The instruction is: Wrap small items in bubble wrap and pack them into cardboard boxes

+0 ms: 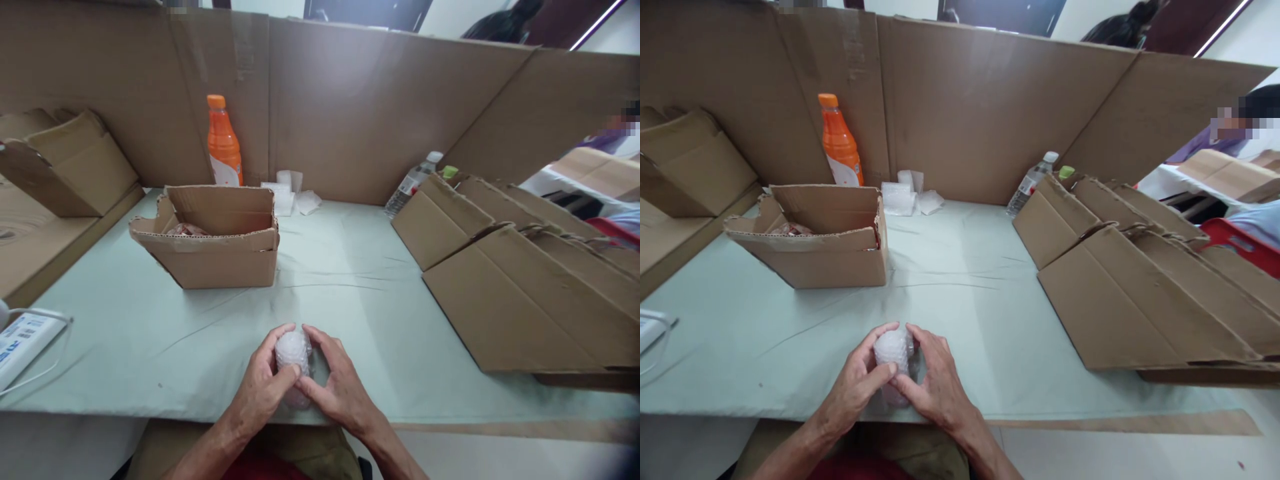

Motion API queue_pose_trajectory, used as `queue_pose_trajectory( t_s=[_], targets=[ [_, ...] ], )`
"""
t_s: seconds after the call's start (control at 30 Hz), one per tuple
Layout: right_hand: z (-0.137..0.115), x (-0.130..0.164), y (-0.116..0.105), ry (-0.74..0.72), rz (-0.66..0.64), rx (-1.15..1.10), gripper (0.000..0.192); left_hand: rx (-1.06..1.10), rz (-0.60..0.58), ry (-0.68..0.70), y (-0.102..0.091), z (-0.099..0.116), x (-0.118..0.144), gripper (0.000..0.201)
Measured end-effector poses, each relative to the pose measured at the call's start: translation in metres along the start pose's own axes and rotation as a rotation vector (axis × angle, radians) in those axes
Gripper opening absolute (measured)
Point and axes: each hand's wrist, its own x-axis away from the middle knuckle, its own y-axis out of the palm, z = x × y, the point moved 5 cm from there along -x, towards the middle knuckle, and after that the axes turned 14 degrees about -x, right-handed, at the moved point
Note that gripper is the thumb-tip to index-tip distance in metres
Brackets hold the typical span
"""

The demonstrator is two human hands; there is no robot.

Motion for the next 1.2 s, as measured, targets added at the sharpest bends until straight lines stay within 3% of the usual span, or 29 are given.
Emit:
queue_pose_trajectory(
  t_s=[0.17, 0.37, 0.5, 0.67, 0.77, 0.87, 1.0, 1.2],
  targets=[
    [0.0, 0.003, -0.005, 0.028, -0.025, -0.106, 0.076, -0.021, -0.016, -0.032, 0.002, 0.002, 0.0, 0.067],
    [-0.001, 0.006, -0.018, 0.066, -0.02, -0.178, 0.074, -0.113, 0.045, 0.011, 0.007, -0.011, -0.002, 0.075],
    [0.002, 0.005, -0.022, 0.153, -0.002, -0.179, 0.071, -0.176, 0.014, 0.027, 0.014, -0.014, 0.002, 0.079],
    [-0.004, 0.002, -0.024, 0.134, -0.001, -0.172, 0.043, -0.265, -0.049, 0.048, 0.021, -0.005, 0.008, 0.076],
    [-0.012, 0.0, -0.028, 0.108, 0.058, -0.184, 0.027, -0.274, -0.054, 0.041, 0.02, 0.0, 0.009, 0.072],
    [-0.018, -0.003, -0.034, 0.084, 0.138, -0.216, 0.021, -0.252, -0.134, 0.093, 0.02, 0.007, 0.008, 0.062],
    [-0.018, -0.006, -0.038, 0.085, 0.169, -0.225, 0.026, -0.24, -0.213, 0.115, 0.016, 0.013, 0.009, 0.053],
    [-0.015, -0.016, -0.035, 0.172, -0.008, -0.198, 0.045, -0.304, -0.231, 0.109, 0.01, 0.013, 0.006, 0.044]
  ],
)
